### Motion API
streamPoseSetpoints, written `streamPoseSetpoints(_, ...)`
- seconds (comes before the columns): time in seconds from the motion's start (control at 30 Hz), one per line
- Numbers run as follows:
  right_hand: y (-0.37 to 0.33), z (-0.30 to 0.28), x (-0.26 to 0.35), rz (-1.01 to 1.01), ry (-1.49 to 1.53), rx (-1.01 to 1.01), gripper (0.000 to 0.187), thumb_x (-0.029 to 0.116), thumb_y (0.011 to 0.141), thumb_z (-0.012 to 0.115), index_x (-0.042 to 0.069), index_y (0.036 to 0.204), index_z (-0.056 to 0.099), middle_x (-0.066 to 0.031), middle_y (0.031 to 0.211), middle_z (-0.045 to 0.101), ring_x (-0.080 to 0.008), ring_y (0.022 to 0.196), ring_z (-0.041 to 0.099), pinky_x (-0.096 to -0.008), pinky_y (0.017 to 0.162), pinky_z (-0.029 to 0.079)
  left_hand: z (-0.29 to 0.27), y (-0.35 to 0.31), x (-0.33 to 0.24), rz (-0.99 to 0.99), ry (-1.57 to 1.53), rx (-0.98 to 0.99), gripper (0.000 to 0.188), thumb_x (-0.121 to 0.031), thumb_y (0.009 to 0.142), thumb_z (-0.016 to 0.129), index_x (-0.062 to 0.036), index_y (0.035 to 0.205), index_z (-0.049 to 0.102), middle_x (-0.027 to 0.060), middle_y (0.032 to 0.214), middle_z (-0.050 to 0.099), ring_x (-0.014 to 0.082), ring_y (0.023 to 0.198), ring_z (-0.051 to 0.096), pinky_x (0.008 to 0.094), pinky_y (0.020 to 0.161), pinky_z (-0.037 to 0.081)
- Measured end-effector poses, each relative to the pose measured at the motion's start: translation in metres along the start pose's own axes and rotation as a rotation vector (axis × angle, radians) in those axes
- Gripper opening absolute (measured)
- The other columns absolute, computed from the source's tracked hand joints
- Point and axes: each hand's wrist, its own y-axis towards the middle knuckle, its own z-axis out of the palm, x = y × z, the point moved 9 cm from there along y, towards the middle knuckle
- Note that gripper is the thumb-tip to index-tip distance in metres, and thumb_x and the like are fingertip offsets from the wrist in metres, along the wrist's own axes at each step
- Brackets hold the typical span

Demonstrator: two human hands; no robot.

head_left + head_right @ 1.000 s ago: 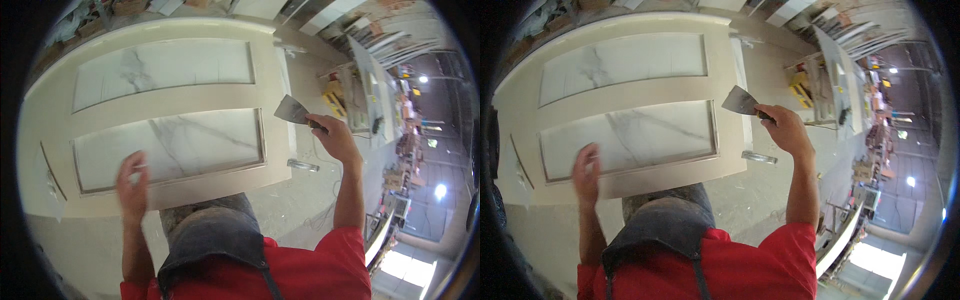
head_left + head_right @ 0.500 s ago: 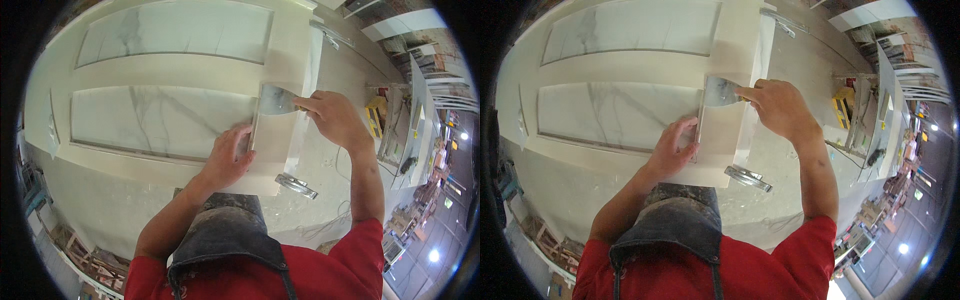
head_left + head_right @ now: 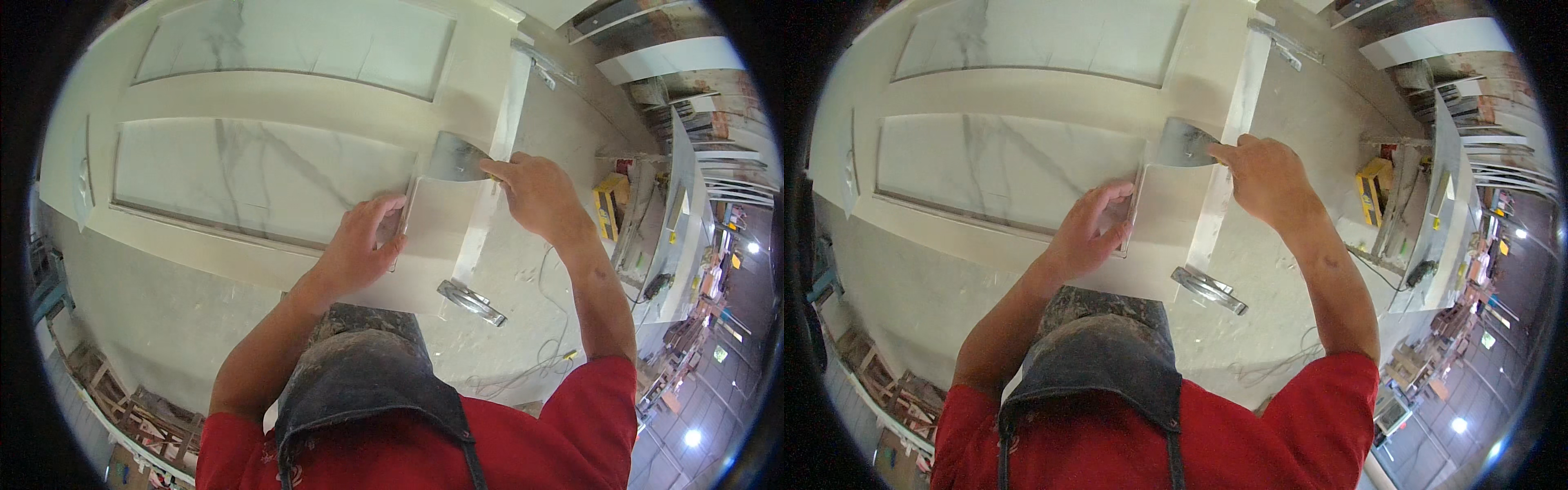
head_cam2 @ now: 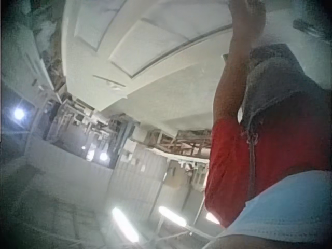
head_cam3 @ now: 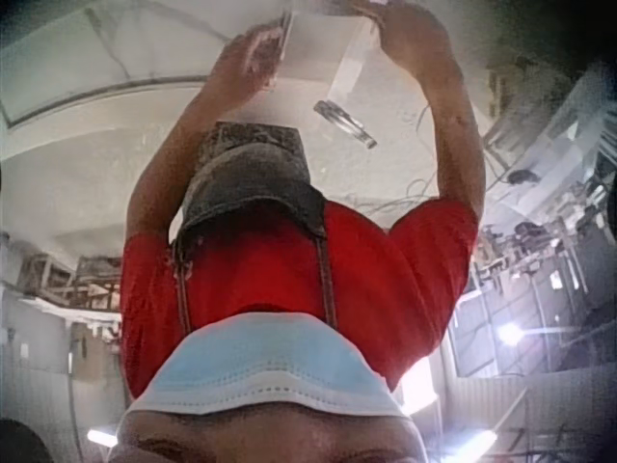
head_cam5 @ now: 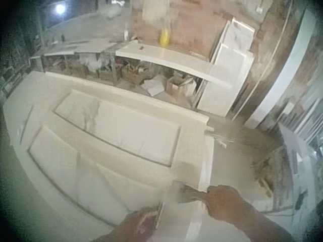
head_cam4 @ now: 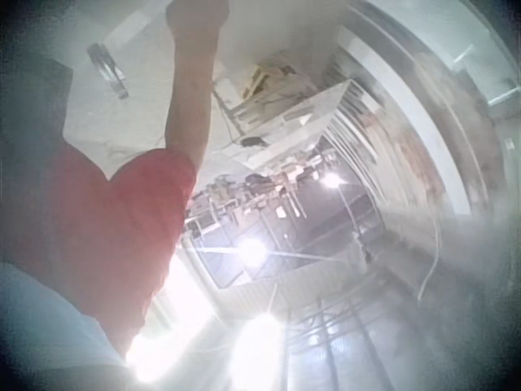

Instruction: The person applies white adhesive to a long strip using a putty knife, then places the strip into a recessed frame on a large white panel. The person repeats this process for multiple strips, smoothing the adhesive and pressing the strips into place.

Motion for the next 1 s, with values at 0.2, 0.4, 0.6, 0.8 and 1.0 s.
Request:
streamPoseSetpoints(0.2, -0.013, -0.044, 0.012, 0.07, 0.142, -0.007, 0.031, 0.01, 0.095, 0.062, 0.011, 0.124, 0.074, -0.017, 0.102, 0.073, -0.039, 0.093, 0.069, -0.0489, 0.086, 0.054, 0.0, 0.0, 0.004, 0.019, -0.082, 0.011, 0.05, -0.015, 0.096, 0.07, 0.0018, 0.141, 0.054, 0.0224, 0.134, 0.065, 0.0357, 0.126, 0.062, 0.0444, 0.109, 0.048)
streamPoseSetpoints(0.4, 0.007, -0.028, 0.041, 0.111, 0.201, 0.036, 0.031, 0.014, 0.092, 0.059, 0.009, 0.119, 0.074, -0.0216, 0.104, 0.074, -0.0416, 0.095, 0.07, -0.0519, 0.087, 0.054, 0.0, -0.001, 0.016, 0.002, -0.182, 0.018, 0.05, -0.012, 0.099, 0.064, 0.0019, 0.145, 0.05, 0.0205, 0.138, 0.063, 0.0315, 0.127, 0.062, 0.0435, 0.111, 0.047)
streamPoseSetpoints(0.6, -0.026, -0.002, 0.075, 0.138, 0.18, 0.154, 0.032, 0.012, 0.087, 0.06, 0.009, 0.114, 0.076, -0.0251, 0.096, 0.073, -0.0441, 0.092, 0.07, -0.0535, 0.086, 0.055, -0.011, -0.017, 0.032, -0.12, -0.287, -0.039, 0.046, -0.007, 0.102, 0.057, 0.0029, 0.146, 0.049, 0.0199, 0.138, 0.063, 0.0275, 0.126, 0.062, 0.0404, 0.11, 0.048)
streamPoseSetpoints(0.8, -0.056, 0.002, 0.087, 0.138, 0.132, 0.202, 0.035, 0.01, 0.083, 0.062, 0.009, 0.114, 0.077, -0.0238, 0.093, 0.073, -0.0436, 0.089, 0.071, -0.0522, 0.083, 0.056, -0.012, -0.008, 0.035, -0.095, -0.329, -0.005, 0.042, -0.009, 0.106, 0.053, 0.0003, 0.147, 0.048, 0.0194, 0.137, 0.064, 0.0257, 0.126, 0.062, 0.0395, 0.108, 0.048)
streamPoseSetpoints(1.0, -0.067, -0.011, 0.087, 0.104, 0.195, 0.148, 0.034, 0.012, 0.086, 0.063, 0.01, 0.117, 0.077, -0.0199, 0.094, 0.075, -0.0403, 0.089, 0.072, -0.0504, 0.082, 0.056, -0.013, 0.0, 0.036, -0.109, -0.317, 0.053, 0.044, -0.016, 0.108, 0.053, 0.0003, 0.149, 0.046, 0.0209, 0.141, 0.063, 0.0277, 0.129, 0.061, 0.0405, 0.108, 0.048)
